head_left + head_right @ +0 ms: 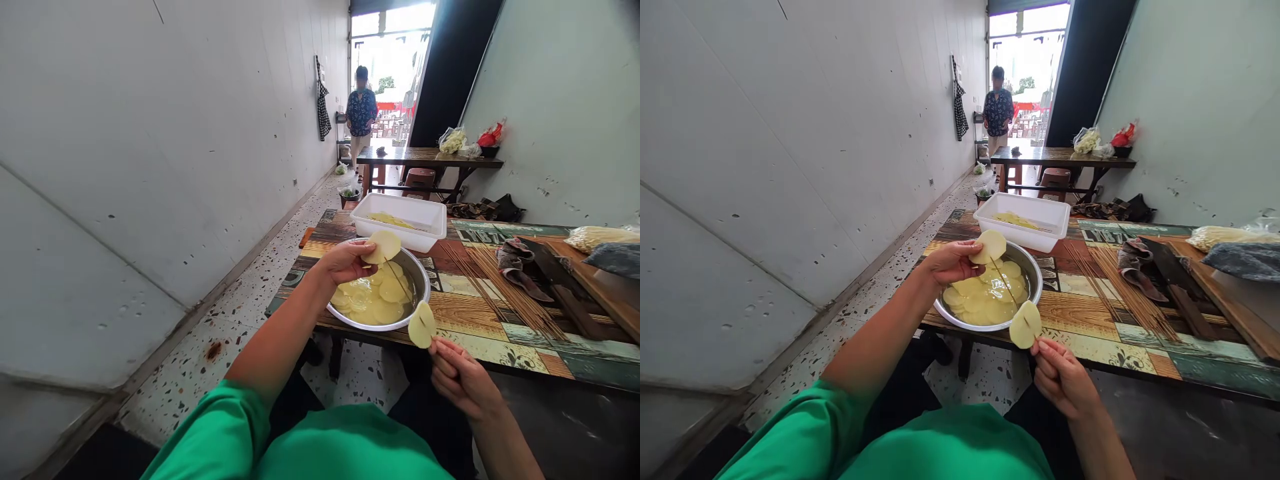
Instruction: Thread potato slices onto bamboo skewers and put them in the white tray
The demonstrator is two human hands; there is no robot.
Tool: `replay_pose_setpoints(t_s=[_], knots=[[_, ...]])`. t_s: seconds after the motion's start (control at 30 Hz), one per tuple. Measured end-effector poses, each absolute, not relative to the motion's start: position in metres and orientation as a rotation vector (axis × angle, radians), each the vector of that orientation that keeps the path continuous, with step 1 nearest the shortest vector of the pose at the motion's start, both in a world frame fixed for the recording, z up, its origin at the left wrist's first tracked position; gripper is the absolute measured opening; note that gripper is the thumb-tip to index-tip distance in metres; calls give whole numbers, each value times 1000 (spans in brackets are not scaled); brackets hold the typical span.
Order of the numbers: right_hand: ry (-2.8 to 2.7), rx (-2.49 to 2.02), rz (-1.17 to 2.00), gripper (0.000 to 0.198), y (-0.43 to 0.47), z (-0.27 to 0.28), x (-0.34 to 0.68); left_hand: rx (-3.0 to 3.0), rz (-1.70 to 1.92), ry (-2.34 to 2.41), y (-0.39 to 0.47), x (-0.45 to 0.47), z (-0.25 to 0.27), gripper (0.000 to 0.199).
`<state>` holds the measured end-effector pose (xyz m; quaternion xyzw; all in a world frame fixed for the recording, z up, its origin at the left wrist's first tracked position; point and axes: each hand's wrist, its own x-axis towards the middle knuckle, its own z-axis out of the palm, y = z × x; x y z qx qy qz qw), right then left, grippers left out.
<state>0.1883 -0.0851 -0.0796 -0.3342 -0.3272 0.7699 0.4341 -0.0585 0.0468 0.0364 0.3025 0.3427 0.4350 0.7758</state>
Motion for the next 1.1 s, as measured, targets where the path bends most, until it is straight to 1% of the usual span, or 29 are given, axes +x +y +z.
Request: replay_pose_setpoints(t_s=[0.1, 0.2, 0.27, 0.4, 0.47, 0.53, 0.63, 0.67, 0.7, 0.73, 0.87, 0.93, 1.0, 1.03, 1.1], knots=[[-927, -931, 1699, 28, -85, -80, 187, 683, 939, 755, 46, -60, 40, 15], [-997, -1007, 1484, 28, -85, -77, 187, 709, 982, 775, 46, -58, 43, 12], [-969, -965, 1547, 26, -86, -73, 188, 724, 1001, 774, 46, -57, 45, 10], [-802, -762, 1909, 24, -85, -67, 187, 738, 992, 748, 47, -57, 45, 8], [-820, -791, 1916, 25, -83, -67, 184, 735, 1003, 736, 48, -58, 45, 8], [-950, -940, 1725, 27, -83, -68, 181, 743, 992, 733, 48, -60, 44, 10], [-1127, -1216, 1162, 30, -84, -67, 178, 769, 936, 725, 49, -61, 43, 14], [-1142, -1266, 1024, 30, -85, -66, 177, 781, 931, 724, 49, -61, 41, 15], [-1137, -1285, 975, 30, -86, -64, 177, 796, 941, 729, 49, -60, 40, 16], [-1117, -1273, 1027, 31, -88, -62, 177, 816, 965, 740, 49, -60, 38, 18], [-906, -1010, 1669, 30, -91, -57, 177, 910, 1069, 778, 50, -57, 32, 28], [-798, -896, 1868, 29, -90, -59, 176, 929, 1070, 749, 50, -56, 31, 30], [-771, -859, 1910, 31, -89, -63, 175, 916, 1051, 709, 49, -55, 32, 28], [-799, -877, 1861, 32, -88, -65, 173, 896, 1060, 704, 48, -54, 32, 27], [-934, -986, 1608, 31, -88, -69, 169, 835, 1146, 742, 47, -49, 31, 22]])
